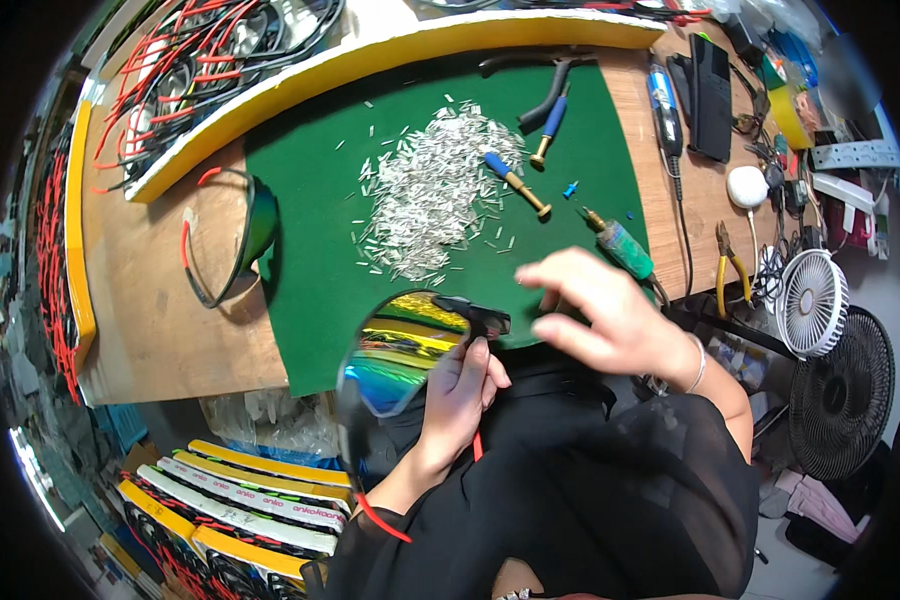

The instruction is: The person assembles sunglasses by inserting small metal pins into the frame using pliers and a screwdriver. They repeatedly pick up frames from a tray, secure the pins, and place the completed units back into the tray.

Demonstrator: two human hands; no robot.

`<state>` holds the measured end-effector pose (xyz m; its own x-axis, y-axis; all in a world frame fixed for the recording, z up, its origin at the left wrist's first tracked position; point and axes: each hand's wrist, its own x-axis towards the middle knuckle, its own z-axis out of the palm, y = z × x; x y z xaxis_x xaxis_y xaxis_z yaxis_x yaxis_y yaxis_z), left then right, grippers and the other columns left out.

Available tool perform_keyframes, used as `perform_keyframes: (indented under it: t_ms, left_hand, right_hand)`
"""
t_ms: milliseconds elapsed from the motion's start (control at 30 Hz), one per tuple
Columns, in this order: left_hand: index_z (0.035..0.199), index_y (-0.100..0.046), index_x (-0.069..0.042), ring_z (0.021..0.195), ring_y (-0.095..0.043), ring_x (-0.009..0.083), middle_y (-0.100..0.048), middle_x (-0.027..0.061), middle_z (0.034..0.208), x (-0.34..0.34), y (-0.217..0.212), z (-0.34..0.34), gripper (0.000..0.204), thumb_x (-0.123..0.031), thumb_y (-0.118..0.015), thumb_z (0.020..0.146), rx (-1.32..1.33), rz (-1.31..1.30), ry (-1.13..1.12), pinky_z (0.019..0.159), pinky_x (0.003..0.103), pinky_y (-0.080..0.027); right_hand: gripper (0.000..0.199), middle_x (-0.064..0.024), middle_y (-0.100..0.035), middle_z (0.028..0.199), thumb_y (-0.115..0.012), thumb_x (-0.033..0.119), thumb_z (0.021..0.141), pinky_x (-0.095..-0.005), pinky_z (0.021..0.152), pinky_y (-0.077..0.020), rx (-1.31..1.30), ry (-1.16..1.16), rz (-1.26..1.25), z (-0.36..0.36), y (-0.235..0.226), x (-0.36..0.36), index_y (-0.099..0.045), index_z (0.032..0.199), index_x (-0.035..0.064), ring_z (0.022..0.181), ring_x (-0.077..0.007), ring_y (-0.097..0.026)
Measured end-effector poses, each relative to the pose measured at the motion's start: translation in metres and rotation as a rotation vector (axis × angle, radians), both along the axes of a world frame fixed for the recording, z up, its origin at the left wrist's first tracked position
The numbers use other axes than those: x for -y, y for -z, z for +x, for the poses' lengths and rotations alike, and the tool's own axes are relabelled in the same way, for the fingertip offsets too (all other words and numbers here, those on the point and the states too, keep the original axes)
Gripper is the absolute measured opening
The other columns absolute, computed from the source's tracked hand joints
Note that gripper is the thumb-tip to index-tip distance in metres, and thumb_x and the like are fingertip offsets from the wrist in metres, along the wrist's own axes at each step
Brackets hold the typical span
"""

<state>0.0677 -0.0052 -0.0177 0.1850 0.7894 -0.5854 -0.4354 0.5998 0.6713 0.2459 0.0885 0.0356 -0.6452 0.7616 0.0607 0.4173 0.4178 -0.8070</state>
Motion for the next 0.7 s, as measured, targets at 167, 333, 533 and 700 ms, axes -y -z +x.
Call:
perform_keyframes:
  t_ms: [167,333,533,700]
  left_hand:
    - [0.093,-0.049,-0.004,0.048,-0.04,0.0042,-0.051,0.0004,0.069,-0.008,-0.014,0.019,0.013,-0.013,-0.039,0.093,-0.107,-0.004,0.108,0.042,0.016,-0.03]
    - [0.091,-0.05,-0.005,0.044,-0.04,0.0055,-0.049,0.0006,0.062,-0.013,-0.015,0.022,0.021,-0.02,-0.035,0.096,-0.2,0.074,0.113,0.039,0.018,-0.032]
    - [0.093,-0.05,-0.007,0.042,-0.036,0.005,-0.052,0.0021,0.066,-0.019,-0.016,0.015,0.021,-0.021,-0.036,0.095,-0.223,0.063,0.015,0.037,0.018,-0.027]
    - [0.097,-0.048,0.0,0.041,-0.033,0.004,-0.054,0.0031,0.067,-0.032,-0.02,0.012,0.026,-0.024,-0.038,0.095,-0.115,0.094,-0.015,0.036,0.016,-0.025]
  right_hand:
    - [0.021,-0.0117,-0.055,0.077,-0.063,0.01,0.074,-0.0324,0.059,-0.0466,-0.157,0.127,0.221,-0.014,0.027,0.016,-0.056,0.092,0.0017,0.067,-0.0268,-0.056]
    - [0.02,-0.0109,-0.057,0.079,-0.063,0.01,0.075,-0.0315,0.061,-0.0466,-0.177,0.101,0.17,-0.004,0.027,0.018,-0.056,0.091,0.001,0.07,-0.025,-0.057]
    - [0.031,-0.0152,-0.056,0.091,-0.066,0.024,0.073,-0.0403,0.083,-0.0391,0.377,0.668,0.461,0.1,0.01,0.012,-0.056,0.091,0.0002,0.089,-0.032,-0.052]
    - [0.029,-0.0214,-0.051,0.102,-0.064,0.025,0.077,-0.0426,0.087,-0.036,0.828,0.924,0.503,0.197,0.066,0.045,-0.049,0.081,0.0006,0.1,-0.0357,-0.046]
